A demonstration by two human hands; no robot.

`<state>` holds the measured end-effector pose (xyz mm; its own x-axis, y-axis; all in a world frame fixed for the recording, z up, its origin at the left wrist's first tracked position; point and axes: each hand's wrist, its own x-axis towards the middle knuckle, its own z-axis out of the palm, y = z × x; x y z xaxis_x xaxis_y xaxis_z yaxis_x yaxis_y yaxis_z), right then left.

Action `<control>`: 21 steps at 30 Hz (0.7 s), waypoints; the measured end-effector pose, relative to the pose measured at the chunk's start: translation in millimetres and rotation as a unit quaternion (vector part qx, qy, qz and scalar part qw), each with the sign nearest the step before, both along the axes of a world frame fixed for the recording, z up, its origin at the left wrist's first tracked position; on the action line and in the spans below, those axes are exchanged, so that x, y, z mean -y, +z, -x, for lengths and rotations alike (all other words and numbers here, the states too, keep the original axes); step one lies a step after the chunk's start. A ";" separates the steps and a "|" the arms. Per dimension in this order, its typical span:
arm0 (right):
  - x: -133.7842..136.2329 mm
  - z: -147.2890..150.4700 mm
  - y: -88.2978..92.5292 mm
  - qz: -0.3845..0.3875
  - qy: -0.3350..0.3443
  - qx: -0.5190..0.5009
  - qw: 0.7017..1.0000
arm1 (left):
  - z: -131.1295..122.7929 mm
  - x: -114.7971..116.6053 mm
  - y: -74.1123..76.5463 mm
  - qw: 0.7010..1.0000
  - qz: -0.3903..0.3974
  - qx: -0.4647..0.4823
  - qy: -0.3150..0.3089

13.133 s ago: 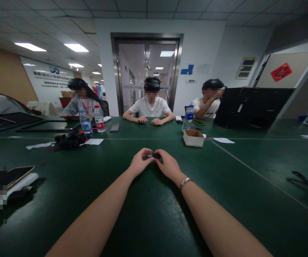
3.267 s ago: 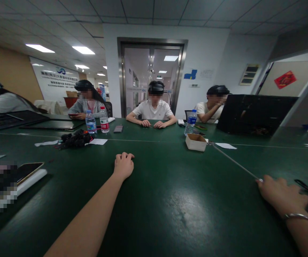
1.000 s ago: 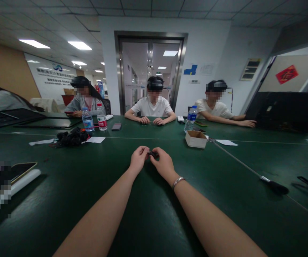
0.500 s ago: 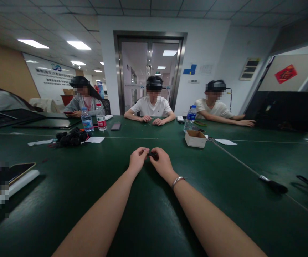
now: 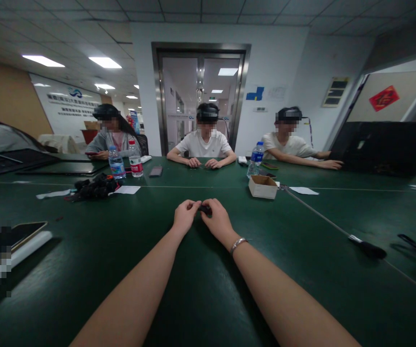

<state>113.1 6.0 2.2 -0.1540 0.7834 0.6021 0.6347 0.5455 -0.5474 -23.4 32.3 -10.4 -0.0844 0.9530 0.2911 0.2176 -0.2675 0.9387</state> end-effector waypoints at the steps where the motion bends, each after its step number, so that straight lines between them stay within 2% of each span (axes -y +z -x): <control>1: 0.2 0.1 0.2 0.000 0.001 0.001 1.000 | 0.2 0.2 0.3 1.000 0.002 -0.003 0.004; 11: 1.6 0.8 1.5 0.005 0.015 -0.012 1.000 | 4.9 -1.4 0.4 1.000 0.016 0.009 -0.019; 15: -3.2 0.1 -2.7 0.020 0.013 -0.049 0.999 | 2.7 -1.1 1.5 0.997 0.003 0.062 -0.051; 18: -11.3 -0.1 -9.2 0.068 0.021 -0.119 0.990 | 1.1 0.1 3.7 0.990 -0.006 0.125 -0.059; 21: -19.2 -2.6 -13.7 0.169 0.050 -0.235 0.956 | 0.9 0.1 4.8 0.986 -0.010 0.151 -0.071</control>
<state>115.7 25.2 -11.5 -0.0126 0.9409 0.3386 0.2287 0.3323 -0.9150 -24.3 32.1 -5.6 -0.0352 0.9559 0.2916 -0.1113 -0.2937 0.9494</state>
